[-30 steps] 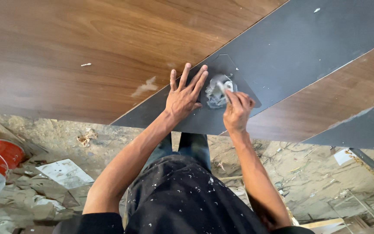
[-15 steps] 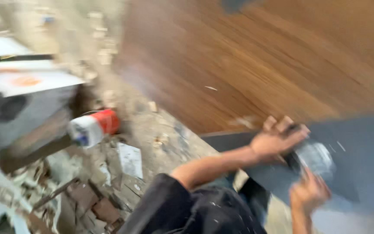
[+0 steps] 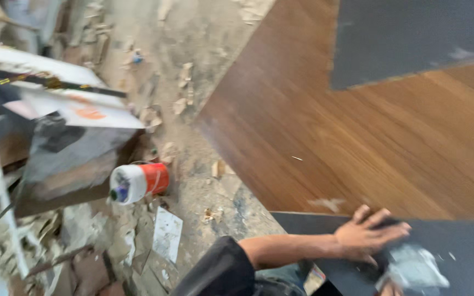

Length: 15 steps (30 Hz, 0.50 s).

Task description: The person scoops a white paste from a container and spreads it onto a dark triangular panel, then uses a putty knife to apply and smooth the filler along the seam between the panel and a wood-grain surface.

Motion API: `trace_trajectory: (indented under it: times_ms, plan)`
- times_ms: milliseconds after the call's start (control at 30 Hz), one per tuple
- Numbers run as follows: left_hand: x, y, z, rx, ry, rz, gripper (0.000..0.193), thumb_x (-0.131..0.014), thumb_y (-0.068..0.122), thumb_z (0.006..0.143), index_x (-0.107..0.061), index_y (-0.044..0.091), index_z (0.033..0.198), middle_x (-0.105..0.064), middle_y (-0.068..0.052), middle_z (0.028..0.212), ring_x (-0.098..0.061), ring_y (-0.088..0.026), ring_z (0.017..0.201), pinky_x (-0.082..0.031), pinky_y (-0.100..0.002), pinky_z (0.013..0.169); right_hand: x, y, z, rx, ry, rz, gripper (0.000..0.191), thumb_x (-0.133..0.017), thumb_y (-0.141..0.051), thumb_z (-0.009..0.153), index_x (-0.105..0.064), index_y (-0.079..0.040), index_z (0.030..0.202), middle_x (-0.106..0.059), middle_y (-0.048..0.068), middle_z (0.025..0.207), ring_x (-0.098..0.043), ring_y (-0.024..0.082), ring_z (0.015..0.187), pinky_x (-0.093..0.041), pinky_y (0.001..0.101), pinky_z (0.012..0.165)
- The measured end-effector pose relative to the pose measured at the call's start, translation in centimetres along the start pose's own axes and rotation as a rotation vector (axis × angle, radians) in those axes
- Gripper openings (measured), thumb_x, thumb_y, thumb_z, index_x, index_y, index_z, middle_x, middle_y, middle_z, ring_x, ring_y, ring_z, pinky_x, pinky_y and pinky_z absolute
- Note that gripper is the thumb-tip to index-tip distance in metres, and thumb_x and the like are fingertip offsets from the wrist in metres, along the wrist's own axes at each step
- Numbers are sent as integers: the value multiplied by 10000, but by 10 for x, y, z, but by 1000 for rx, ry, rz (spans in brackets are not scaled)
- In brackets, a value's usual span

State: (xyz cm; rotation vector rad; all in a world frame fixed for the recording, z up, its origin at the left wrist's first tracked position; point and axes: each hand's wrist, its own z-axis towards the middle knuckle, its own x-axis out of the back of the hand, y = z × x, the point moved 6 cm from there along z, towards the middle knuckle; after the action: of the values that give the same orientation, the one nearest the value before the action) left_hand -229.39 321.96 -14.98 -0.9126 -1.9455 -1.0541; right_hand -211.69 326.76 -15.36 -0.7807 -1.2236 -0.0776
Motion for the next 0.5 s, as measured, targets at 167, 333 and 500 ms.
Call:
trace_trajectory:
  times_ms: [167,333,500]
  plan:
    - [-47,22,25,-30,-11,-274,1041,-868,446,699,-370,211,1582,-225,27,1690,-168,-395,1564,-185,-730,1184,61,47,-16,-370,-40,81,299,-600,75,946,-672,36,1233,-692,221,1149,-617,414,1085,-476,498,989]
    - [-76,34,27,-28,23,-239,1168,-872,524,641,-314,183,1609,-157,34,1701,-76,-405,1557,-103,-752,1185,66,60,0,-302,-71,-18,349,-621,51,900,-701,-3,1235,-725,173,1128,-668,356,1087,-494,462,943]
    - [-78,32,27,-39,59,-197,1164,-872,538,649,-349,161,1618,-173,18,1716,-90,-400,1570,-87,-730,1207,44,24,14,-240,-93,-80,283,-639,18,913,-688,2,1192,-725,155,1110,-663,342,1087,-512,453,952]
